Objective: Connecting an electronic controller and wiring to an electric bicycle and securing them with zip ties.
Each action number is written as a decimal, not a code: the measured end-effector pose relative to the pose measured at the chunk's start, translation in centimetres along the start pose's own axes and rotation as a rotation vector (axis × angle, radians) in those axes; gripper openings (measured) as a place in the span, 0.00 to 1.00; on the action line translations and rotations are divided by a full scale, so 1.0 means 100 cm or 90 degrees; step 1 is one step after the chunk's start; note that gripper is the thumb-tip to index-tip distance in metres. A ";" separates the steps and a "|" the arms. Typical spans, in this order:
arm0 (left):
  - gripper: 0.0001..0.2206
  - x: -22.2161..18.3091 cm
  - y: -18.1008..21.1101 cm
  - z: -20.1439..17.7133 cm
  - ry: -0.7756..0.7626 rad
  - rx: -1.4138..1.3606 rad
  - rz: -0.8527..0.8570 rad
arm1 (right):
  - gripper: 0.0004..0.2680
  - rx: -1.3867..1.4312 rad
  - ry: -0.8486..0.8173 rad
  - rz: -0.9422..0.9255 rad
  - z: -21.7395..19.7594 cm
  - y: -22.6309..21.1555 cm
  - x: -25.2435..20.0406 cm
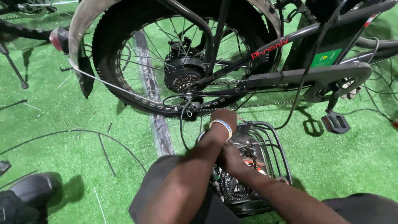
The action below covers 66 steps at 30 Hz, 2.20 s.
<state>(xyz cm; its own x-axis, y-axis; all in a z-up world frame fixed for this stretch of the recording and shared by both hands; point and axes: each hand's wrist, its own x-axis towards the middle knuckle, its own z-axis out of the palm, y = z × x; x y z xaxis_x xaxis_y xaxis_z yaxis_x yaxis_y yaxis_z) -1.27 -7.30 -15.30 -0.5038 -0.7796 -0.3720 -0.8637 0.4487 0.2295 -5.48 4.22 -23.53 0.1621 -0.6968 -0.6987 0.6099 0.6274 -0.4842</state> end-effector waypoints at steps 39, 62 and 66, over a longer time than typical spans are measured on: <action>0.22 -0.178 -0.022 -0.128 0.063 -0.034 -0.272 | 0.08 -1.558 0.172 -0.493 -0.072 0.009 0.058; 0.21 -0.108 -0.009 -0.058 -0.082 0.002 -0.158 | 0.08 -1.407 0.329 -0.439 -0.097 -0.019 0.009; 0.20 -0.085 -0.003 -0.005 -0.088 -0.017 -0.162 | 0.08 -1.380 0.285 -0.230 -0.098 -0.033 0.027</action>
<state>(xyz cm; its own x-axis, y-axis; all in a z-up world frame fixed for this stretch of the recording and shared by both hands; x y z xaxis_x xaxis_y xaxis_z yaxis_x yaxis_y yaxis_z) 3.31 -1.00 -11.76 -0.2701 -0.7976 -0.5393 -0.9627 0.2336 0.1367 -14.64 3.67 -29.00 -0.0480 -0.9315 -0.3605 -0.9978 0.0613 -0.0255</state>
